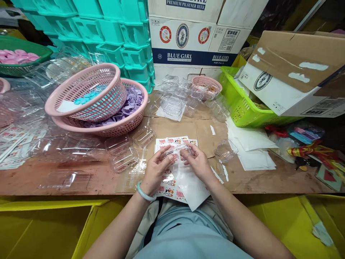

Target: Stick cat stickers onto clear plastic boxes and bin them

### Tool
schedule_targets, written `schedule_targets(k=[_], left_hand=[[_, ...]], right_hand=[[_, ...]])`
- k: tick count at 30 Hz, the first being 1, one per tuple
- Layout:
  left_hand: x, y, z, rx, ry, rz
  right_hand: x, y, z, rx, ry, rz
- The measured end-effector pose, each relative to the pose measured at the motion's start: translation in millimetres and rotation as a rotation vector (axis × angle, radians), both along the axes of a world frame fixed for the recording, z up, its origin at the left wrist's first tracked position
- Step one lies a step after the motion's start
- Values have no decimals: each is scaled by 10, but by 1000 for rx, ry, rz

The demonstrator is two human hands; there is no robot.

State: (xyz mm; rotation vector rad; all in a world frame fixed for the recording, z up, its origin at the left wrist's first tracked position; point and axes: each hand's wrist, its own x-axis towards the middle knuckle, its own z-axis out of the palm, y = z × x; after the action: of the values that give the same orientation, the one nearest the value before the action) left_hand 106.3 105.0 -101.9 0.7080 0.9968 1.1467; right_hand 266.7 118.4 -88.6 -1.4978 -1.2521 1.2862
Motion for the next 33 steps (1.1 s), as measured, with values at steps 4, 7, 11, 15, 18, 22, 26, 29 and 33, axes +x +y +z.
schedule_targets(k=[4, 7, 11, 15, 18, 22, 26, 29, 33], left_hand=[[-155, 54, 5, 55, 88, -65], [-273, 136, -32, 192, 145, -77], [-391, 205, -114, 366, 455, 160], [-461, 182, -198, 467, 821, 256], [-496, 179, -236, 437, 843, 164], [-566, 229, -235, 387, 802, 89], [-570, 250, -234, 385, 774, 79], [-437, 220, -268, 483, 929, 41], [-114, 185, -287, 584, 1319, -131]], right_hand=[[94, 82, 27, 29, -34, 124], [124, 246, 23, 149, -92, 327], [-54, 658, -12, 260, -23, 246], [-554, 1073, -66, 559, -90, 437], [-984, 1284, -126, 802, -247, 659], [-1186, 1293, -156, 849, -415, 591], [-696, 848, -109, 821, -537, 415], [-98, 304, -136, 743, -650, 326], [521, -314, -341, 600, -707, 144]])
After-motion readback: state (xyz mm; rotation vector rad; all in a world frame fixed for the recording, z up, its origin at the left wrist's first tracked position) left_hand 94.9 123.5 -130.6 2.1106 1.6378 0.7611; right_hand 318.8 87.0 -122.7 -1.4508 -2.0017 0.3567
